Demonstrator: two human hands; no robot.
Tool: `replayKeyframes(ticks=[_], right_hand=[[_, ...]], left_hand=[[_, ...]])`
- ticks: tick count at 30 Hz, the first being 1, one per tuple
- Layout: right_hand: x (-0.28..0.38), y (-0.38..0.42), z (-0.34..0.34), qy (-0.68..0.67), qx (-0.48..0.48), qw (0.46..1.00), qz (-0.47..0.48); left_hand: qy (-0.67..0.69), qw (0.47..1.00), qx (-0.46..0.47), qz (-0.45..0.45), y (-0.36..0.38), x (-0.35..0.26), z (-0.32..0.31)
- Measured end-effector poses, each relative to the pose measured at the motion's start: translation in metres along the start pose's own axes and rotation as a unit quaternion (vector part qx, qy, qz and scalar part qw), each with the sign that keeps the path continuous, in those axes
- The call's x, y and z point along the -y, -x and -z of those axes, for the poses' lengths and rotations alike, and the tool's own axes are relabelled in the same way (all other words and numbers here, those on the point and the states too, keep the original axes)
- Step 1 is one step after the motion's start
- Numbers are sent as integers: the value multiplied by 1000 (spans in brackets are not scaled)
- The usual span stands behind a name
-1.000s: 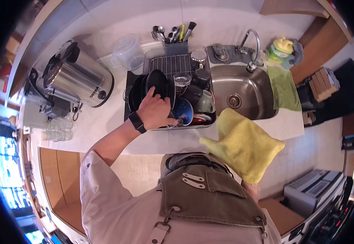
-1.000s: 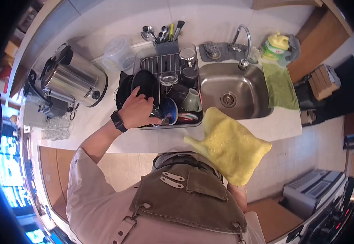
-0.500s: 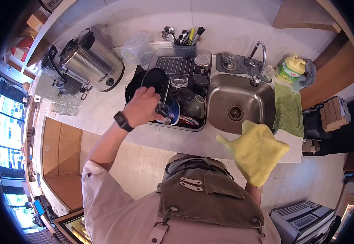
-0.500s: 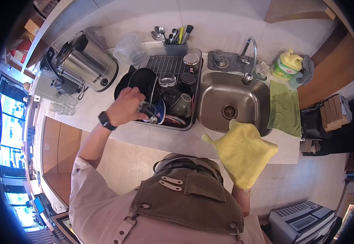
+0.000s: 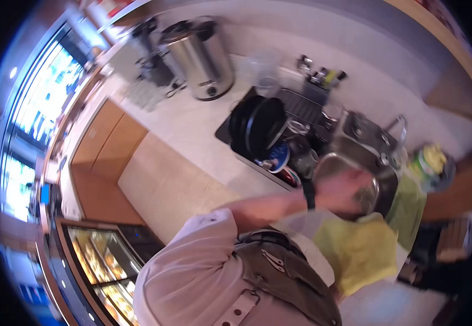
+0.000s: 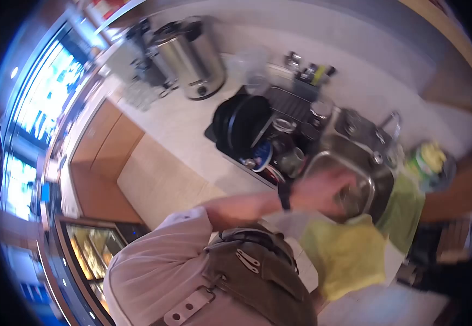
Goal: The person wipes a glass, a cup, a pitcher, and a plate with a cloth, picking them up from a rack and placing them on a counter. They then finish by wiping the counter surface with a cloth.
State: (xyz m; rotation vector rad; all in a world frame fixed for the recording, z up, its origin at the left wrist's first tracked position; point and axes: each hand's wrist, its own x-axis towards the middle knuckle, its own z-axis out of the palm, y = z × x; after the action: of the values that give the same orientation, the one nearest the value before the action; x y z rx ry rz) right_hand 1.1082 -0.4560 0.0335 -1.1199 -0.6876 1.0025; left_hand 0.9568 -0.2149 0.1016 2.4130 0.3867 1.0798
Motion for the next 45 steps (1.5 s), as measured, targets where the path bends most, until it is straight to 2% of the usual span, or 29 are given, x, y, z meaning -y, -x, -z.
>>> replayKeyframes(ticks=[1,3,6,10,13,14,16,17,18,20,21,22,23,24,26,30,31,32,33,35,37,40,42,43,44,45], right_hand=[[-6,2,5,-28,14,999,-25],[-21,5,9,-79,43,993,-82],[-44,-8,-4,-115,96,978,-146],[-60,-23,-39,-128,171,959,-184],[-66,-38,-94,-136,227,949,-170],[-67,-36,-118,-144,236,947,-163],[-55,-26,-184,-176,239,943,-149],[-51,-18,-208,-159,274,936,-156],[-48,-11,-231,-140,307,927,-163],[-42,4,-277,-102,371,907,-172],[-37,13,-303,-83,402,895,-176],[-30,26,-330,-62,433,880,-182],[-20,40,-360,-39,464,865,-187],[5,67,-401,32,458,874,-157],[4,80,-445,40,518,848,-110],[-21,113,-525,-18,561,827,9],[-34,118,-542,-44,571,818,45],[-66,117,-551,15,572,805,157],[-93,124,-571,80,557,751,344],[-132,146,-602,91,574,711,396],[-154,166,-624,-8,650,748,137],[-146,193,-674,-74,685,724,27],[-179,200,-683,-13,673,739,26],[-185,208,-693,-106,659,731,-145],[-191,216,-703,-198,602,709,-309],[-196,222,-716,-183,607,718,-288]], left_hand=[[203,940,153,229,5,-30,17],[156,971,-3,180,54,-45,-11],[298,911,1,284,86,-75,11],[323,856,26,402,109,-84,73],[214,921,-45,322,141,-86,101],[125,961,-123,215,154,-83,105],[203,945,-149,206,180,-94,152],[244,935,-161,200,192,-98,172],[357,874,-248,217,220,-83,176],[432,729,-466,255,293,-39,181],[147,860,-338,352,333,-13,179],[-155,882,-172,411,363,-2,177],[-93,912,-182,357,379,-10,179],[-33,935,-190,297,394,-18,185],[18,948,-211,237,418,-31,208],[2,927,-287,241,453,-58,274],[14,908,-340,244,458,-68,287],[36,876,-414,243,460,-78,298],[61,835,-493,234,461,-90,310],[99,734,-644,192,462,-109,342],[97,647,-744,138,467,-126,381],[60,595,-790,139,487,-156,433],[106,580,-783,197,514,-153,438],[116,598,-765,211,531,-149,438],[124,615,-745,226,548,-145,438],[131,632,-725,241,560,-145,444]])
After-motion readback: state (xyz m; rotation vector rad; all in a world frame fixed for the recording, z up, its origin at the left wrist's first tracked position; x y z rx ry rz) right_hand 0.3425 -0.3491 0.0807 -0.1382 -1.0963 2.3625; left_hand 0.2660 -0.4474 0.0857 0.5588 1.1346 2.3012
